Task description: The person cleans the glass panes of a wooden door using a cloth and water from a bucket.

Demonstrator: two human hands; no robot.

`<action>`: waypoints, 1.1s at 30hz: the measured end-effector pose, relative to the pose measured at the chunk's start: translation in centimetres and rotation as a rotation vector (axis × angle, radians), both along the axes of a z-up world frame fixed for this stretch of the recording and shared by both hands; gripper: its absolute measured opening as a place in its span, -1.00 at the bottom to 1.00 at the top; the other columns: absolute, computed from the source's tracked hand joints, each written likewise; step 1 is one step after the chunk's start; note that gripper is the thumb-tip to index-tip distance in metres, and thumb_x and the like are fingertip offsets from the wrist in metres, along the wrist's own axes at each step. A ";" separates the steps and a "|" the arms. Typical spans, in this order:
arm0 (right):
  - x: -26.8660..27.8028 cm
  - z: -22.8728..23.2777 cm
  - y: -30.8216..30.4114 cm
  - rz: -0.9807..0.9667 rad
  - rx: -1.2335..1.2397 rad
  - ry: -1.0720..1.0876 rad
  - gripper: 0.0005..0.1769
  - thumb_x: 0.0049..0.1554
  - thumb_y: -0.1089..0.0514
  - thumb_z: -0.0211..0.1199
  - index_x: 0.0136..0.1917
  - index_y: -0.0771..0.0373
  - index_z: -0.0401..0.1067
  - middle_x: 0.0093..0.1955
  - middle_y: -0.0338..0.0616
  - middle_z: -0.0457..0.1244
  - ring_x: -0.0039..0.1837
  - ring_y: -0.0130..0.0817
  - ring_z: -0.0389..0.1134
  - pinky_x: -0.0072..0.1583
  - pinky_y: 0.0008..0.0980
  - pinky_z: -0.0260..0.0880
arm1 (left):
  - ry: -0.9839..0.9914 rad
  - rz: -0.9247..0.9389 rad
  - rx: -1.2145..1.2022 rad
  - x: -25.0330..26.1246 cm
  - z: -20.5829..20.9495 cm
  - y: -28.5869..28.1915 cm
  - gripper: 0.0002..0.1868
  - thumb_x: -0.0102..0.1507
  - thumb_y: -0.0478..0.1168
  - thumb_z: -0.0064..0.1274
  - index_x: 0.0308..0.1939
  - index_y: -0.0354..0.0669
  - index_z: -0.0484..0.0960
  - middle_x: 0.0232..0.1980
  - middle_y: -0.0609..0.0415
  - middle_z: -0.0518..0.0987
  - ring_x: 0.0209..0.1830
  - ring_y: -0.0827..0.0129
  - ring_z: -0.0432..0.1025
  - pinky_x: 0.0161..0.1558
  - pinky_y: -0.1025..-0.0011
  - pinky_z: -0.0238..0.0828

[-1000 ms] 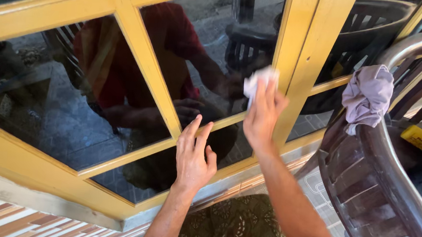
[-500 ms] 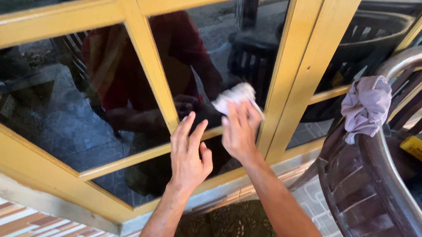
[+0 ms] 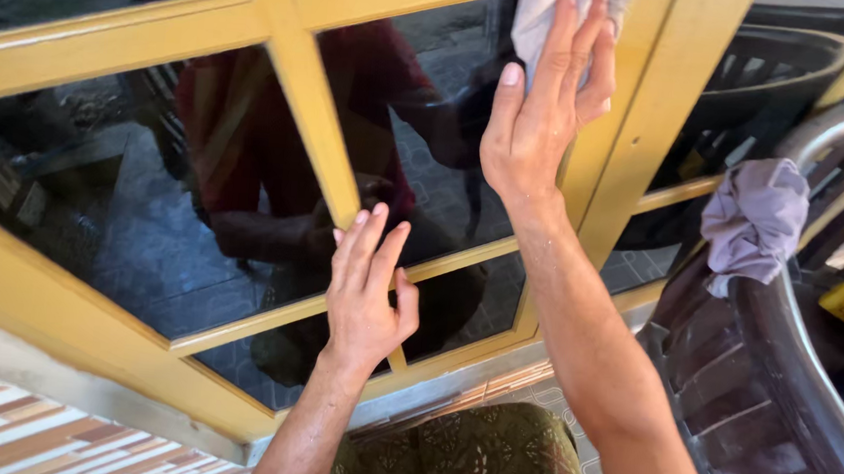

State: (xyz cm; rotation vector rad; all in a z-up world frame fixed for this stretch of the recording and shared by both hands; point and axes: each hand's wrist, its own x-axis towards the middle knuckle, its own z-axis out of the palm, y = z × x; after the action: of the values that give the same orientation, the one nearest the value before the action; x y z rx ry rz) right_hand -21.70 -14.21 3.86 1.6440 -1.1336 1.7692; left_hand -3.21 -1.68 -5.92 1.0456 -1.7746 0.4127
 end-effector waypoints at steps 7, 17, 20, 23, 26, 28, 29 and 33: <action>4.7 -3.4 2.0 0.220 -0.142 0.326 -0.57 0.27 0.19 0.18 0.41 0.19 0.38 0.48 0.14 0.17 0.48 0.07 0.08 0.51 0.06 0.00 | 0.028 -0.022 -0.010 -0.4 0.5 0.6 -0.40 0.12 -0.40 0.03 0.29 -0.23 0.53 0.48 -0.19 0.35 0.51 -0.13 0.23 0.54 -0.08 0.10; -0.8 -11.4 3.2 0.181 0.060 0.107 -0.55 0.25 0.34 0.20 0.41 0.36 0.35 0.48 0.32 0.14 0.51 0.14 0.05 0.54 0.04 0.01 | 0.101 -0.058 -0.072 0.1 1.2 1.3 -0.45 0.17 -0.44 0.02 0.28 -0.24 0.51 0.53 -0.29 0.21 0.52 -0.18 0.17 0.48 0.04 0.21; -1.2 -8.2 2.1 0.078 0.031 0.079 -0.41 0.33 0.32 0.14 0.59 0.41 0.12 0.61 0.39 0.01 0.65 0.31 -0.08 0.62 0.08 -0.14 | 0.102 -0.073 -0.066 0.1 1.5 1.6 -0.44 0.16 -0.44 0.03 0.28 -0.25 0.51 0.53 -0.29 0.20 0.52 -0.18 0.17 0.47 0.05 0.21; 0.3 -3.9 0.9 0.089 0.009 0.085 -0.42 0.36 0.29 0.12 0.60 0.34 0.15 0.64 0.33 0.00 0.66 0.28 -0.08 0.63 0.05 -0.15 | 0.139 -0.116 -0.038 0.4 1.5 1.5 -0.43 0.15 -0.47 0.01 0.29 -0.28 0.49 0.53 -0.28 0.19 0.53 -0.18 0.16 0.51 0.07 0.24; 3.7 -3.2 1.5 0.112 -0.021 0.153 -0.46 0.34 0.27 0.13 0.57 0.29 0.24 0.63 0.26 0.04 0.64 0.22 -0.04 0.59 0.04 -0.10 | 0.197 -0.177 -0.013 0.9 1.2 1.6 -0.41 0.17 -0.51 -0.02 0.32 -0.31 0.45 0.53 -0.28 0.18 0.54 -0.16 0.15 0.54 0.08 0.26; 5.3 -4.8 1.7 0.159 -0.093 0.278 -0.51 0.30 0.26 0.17 0.49 0.25 0.33 0.59 0.22 0.07 0.59 0.17 0.01 0.52 0.07 -0.03 | 0.231 -0.190 -0.011 1.1 0.8 1.5 -0.41 0.17 -0.52 -0.02 0.32 -0.31 0.44 0.52 -0.28 0.17 0.54 -0.13 0.17 0.55 0.08 0.26; 5.9 -6.3 1.9 0.194 -0.121 0.336 -0.55 0.28 0.24 0.20 0.44 0.22 0.39 0.57 0.22 0.08 0.56 0.17 0.02 0.48 0.09 0.00 | 0.237 -0.178 -0.016 1.3 0.6 1.5 -0.41 0.17 -0.52 -0.02 0.32 -0.31 0.44 0.52 -0.27 0.19 0.53 -0.11 0.18 0.55 0.07 0.26; 5.7 -14.9 3.5 0.286 -0.082 0.439 -0.51 0.10 0.30 0.29 0.31 0.06 0.47 0.44 0.05 0.20 0.48 0.12 0.11 0.36 0.05 0.14 | 0.245 -0.191 -0.031 1.4 -0.4 1.6 -0.41 0.17 -0.52 -0.04 0.31 -0.27 0.45 0.52 -0.22 0.20 0.51 -0.10 0.20 0.56 0.09 0.28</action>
State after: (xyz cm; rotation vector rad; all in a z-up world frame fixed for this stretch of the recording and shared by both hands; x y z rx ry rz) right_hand -16.01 -10.75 -11.01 2.0882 -0.6450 1.4768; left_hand -1.78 -0.07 -6.35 0.8560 -1.6247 0.1848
